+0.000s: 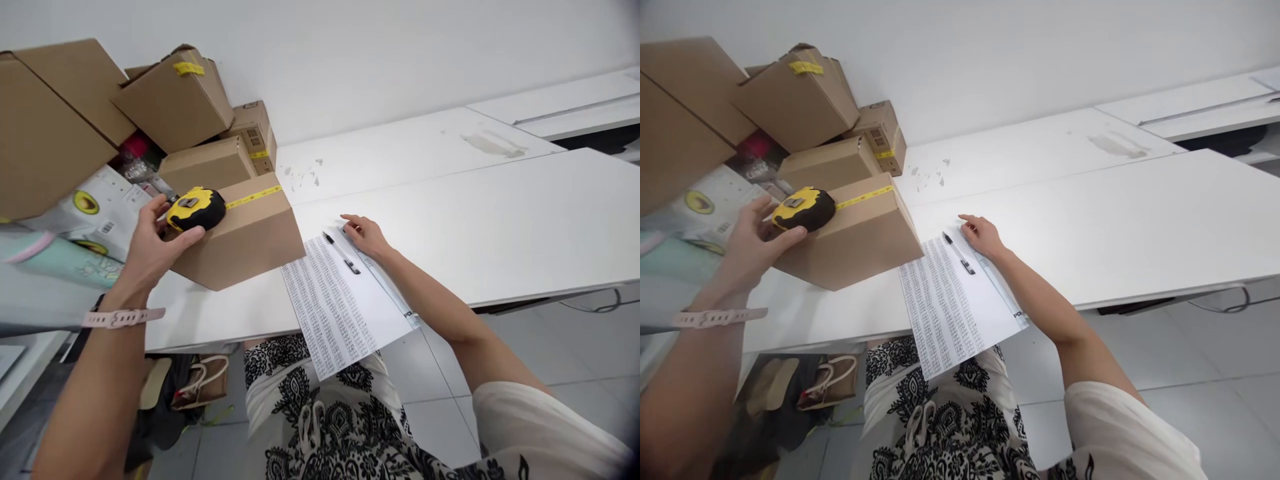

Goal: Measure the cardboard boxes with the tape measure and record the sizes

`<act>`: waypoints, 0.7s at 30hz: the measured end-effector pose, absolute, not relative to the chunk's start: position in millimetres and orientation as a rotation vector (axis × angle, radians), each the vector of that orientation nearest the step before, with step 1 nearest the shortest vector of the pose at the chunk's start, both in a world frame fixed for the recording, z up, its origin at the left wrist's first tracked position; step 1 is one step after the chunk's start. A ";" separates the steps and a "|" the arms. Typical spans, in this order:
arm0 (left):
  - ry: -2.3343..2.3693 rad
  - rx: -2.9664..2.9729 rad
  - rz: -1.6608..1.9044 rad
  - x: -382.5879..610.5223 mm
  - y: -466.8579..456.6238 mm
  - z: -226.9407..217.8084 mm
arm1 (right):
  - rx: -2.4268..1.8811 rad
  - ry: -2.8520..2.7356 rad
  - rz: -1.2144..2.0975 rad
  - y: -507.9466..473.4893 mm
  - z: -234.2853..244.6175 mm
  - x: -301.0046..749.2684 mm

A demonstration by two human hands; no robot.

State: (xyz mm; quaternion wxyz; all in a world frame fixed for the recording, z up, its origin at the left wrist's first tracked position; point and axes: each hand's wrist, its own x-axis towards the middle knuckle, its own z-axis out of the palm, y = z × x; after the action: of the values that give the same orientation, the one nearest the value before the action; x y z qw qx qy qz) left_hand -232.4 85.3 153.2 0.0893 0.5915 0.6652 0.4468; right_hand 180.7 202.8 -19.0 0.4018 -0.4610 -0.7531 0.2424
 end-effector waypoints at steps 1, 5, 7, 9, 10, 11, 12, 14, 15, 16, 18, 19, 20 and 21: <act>1.962 1.770 1.321 -232.6 86.9 154.6 | -1.164 -1.906 0.618 203.0 -19.1 180.9; 1.919 1.836 1.229 -231.5 95.0 162.3 | -1.182 -1.910 0.619 204.8 -21.7 183.2; 1.911 1.869 1.159 -230.7 99.3 165.2 | -1.193 -1.916 0.624 205.4 -22.9 184.8; 1.893 1.882 1.122 -229.1 102.3 166.8 | -1.188 -1.927 0.640 205.3 -23.2 186.3; 1.886 1.884 1.113 -227.7 103.1 167.2 | -1.184 -1.933 0.649 205.0 -22.9 186.7; 1.887 1.888 1.112 -225.9 103.2 167.6 | -1.181 -1.939 0.655 204.7 -22.5 187.1; 1.900 1.897 1.112 -223.7 102.9 167.8 | -1.180 -1.943 0.656 204.3 -21.9 187.3; 1.955 1.928 1.111 -218.5 101.3 168.3 | -1.183 -1.944 0.652 203.7 -21.3 187.5; 1.983 1.944 1.109 -215.9 100.3 168.4 | -1.185 -1.943 0.653 203.7 -21.5 187.5; 2.009 1.956 1.108 -213.6 99.3 168.5 | -1.186 -1.941 0.656 203.8 -22.2 187.6; 2.047 1.965 1.101 -210.1 97.7 168.1 | -1.187 -1.932 0.664 204.8 -24.5 187.9; 2.066 1.963 1.100 -208.9 97.3 167.6 | -1.186 -1.927 0.668 205.6 -25.9 188.1; 2.088 1.955 1.099 -207.8 97.1 166.8 | -1.184 -1.923 0.672 206.6 -27.3 188.3; 2.111 1.946 1.102 -207.0 97.3 165.7 | -1.186 -1.920 0.673 207.6 -28.3 188.5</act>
State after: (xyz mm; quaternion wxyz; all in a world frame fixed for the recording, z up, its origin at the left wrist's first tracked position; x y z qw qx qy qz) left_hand -207.0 97.3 165.7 0.0333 0.6324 0.6860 0.3583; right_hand 188.5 207.6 -28.3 0.3833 -0.4651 -0.7531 0.2638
